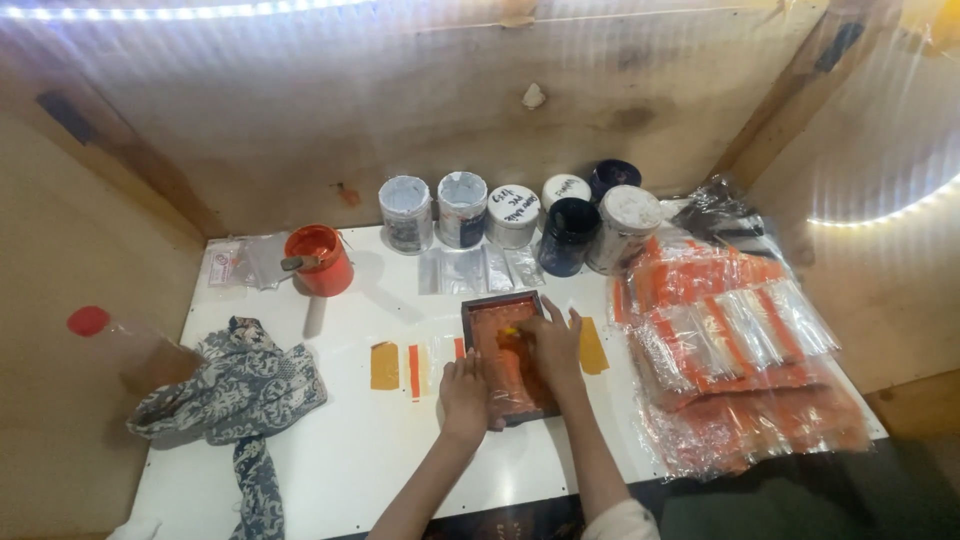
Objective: Manually applying orange ink to small rectangular strips using a small screen-printing frame and a squeegee tool.
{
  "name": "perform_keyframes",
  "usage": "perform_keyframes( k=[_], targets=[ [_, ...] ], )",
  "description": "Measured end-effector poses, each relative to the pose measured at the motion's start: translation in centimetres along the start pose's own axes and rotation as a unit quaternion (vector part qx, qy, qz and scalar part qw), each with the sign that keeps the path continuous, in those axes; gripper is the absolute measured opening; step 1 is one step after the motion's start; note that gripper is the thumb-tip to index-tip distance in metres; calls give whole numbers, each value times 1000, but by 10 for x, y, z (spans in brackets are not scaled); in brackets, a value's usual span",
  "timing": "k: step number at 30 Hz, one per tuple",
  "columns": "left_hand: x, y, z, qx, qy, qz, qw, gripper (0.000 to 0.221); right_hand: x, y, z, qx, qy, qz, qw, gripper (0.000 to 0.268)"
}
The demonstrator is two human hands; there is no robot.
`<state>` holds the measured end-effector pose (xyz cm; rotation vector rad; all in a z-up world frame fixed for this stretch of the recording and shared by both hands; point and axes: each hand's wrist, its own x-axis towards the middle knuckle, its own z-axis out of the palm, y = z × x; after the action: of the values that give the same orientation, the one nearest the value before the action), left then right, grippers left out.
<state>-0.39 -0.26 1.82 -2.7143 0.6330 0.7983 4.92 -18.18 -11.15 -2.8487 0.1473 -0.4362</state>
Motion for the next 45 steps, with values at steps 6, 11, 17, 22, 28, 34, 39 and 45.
perform_keyframes(
  k=[6, 11, 17, 22, 28, 34, 39, 45],
  targets=[
    [6, -1, 5, 15, 5, -5, 1000, 98, 30, -23, -4, 36, -12, -58, 998, 18],
    [19, 1, 18, 33, 5, -1, 999, 104, -16, -11, 12, -1, 24, -106, 994, 9],
    [20, 0, 19, 38, -3, 7, 999, 111, -75, -2, -4, 9, 1, -94, 996, 11],
    [18, 0, 21, 44, -5, 0, 999, 111, -107, 0, -13, -30, -18, -101, 994, 20],
    [7, -6, 22, -1, 10, -4, 1000, 101, -48, -8, -25, 28, -15, -44, 999, 13],
    [5, -5, 22, -22, 16, -23, 999, 87, 9, -15, 23, -30, 15, -60, 998, 11],
    [9, -10, 25, -34, 10, -3, 999, 100, -40, -6, 25, -6, -18, -46, 999, 12],
    [15, -11, 32, -44, 23, 14, 999, 104, -93, -22, -24, 55, -36, -1, 998, 11]
  ],
)
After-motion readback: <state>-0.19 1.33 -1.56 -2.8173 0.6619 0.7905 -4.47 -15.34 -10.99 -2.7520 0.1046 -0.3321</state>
